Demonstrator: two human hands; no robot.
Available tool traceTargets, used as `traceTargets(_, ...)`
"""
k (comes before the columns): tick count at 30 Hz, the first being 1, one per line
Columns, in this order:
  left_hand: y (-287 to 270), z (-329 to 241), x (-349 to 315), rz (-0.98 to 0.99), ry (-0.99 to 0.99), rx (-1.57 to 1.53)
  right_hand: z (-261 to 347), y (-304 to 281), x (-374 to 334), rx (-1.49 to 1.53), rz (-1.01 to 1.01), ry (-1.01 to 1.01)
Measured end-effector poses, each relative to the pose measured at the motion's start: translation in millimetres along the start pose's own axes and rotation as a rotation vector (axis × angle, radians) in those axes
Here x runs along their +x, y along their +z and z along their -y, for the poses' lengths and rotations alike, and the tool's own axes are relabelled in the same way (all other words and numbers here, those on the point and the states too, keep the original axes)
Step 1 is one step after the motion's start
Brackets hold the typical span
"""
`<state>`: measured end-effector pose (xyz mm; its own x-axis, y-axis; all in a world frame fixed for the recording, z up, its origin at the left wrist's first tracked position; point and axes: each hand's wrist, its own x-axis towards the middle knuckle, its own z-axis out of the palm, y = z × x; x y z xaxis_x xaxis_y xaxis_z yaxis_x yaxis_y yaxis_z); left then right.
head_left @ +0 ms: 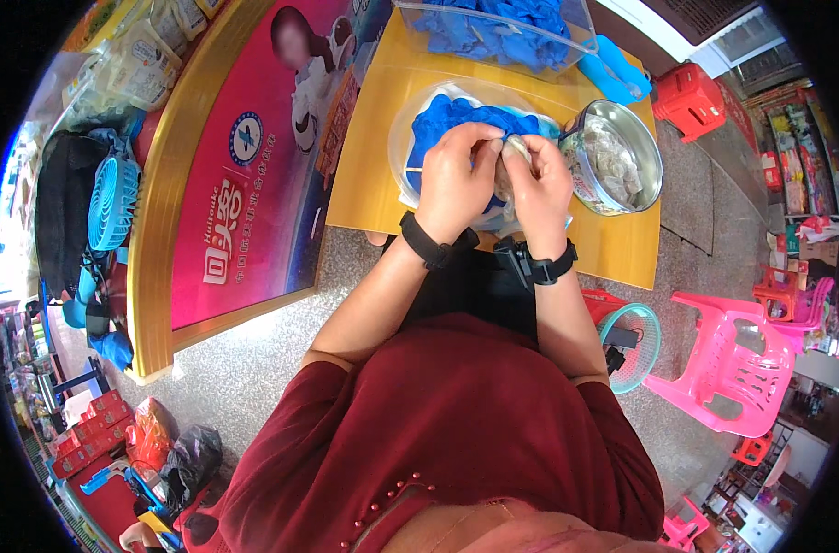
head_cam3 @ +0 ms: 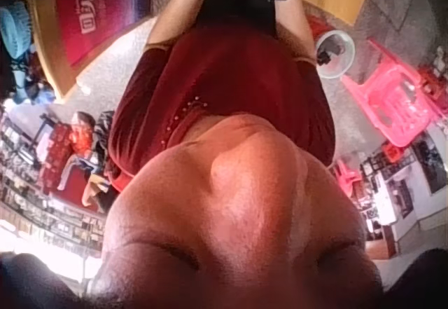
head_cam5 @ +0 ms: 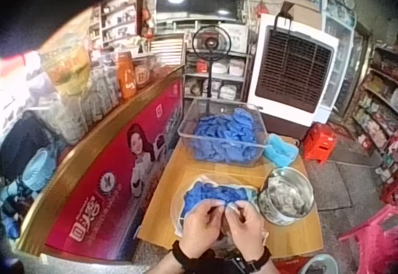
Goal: The person stands at a counter in a shop and repeatedly stuffs small white items into blue plastic bags using a wooden stick. They pick up a blue bag, open it, insert a white item from a metal bowl, and use the stick to push the item down into the bag. This process is repeated for multiple bags throughout the video.
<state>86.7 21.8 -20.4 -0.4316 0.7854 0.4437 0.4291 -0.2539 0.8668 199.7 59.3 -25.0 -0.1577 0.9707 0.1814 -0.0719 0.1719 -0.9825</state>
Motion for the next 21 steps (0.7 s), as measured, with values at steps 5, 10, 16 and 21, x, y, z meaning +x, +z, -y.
traceTargets(5, -3, 6, 4, 0.026, -0.214, -0.187, 10, -5, -7, 0.144, 0.123, 0.106)
traceTargets(10, -5, 11, 5, 0.13, -0.238, -0.28, 5, -8, -2, 0.243, 0.169, 0.145)
traceTargets(16, -6, 10, 5, 0.16, -0.246, -0.307, 4, -14, 3, 0.286, 0.186, 0.31)
traceTargets(21, 1, 5, -1, -0.025, 0.171, 0.092, 0, -12, 8, -0.064, 0.051, 0.065)
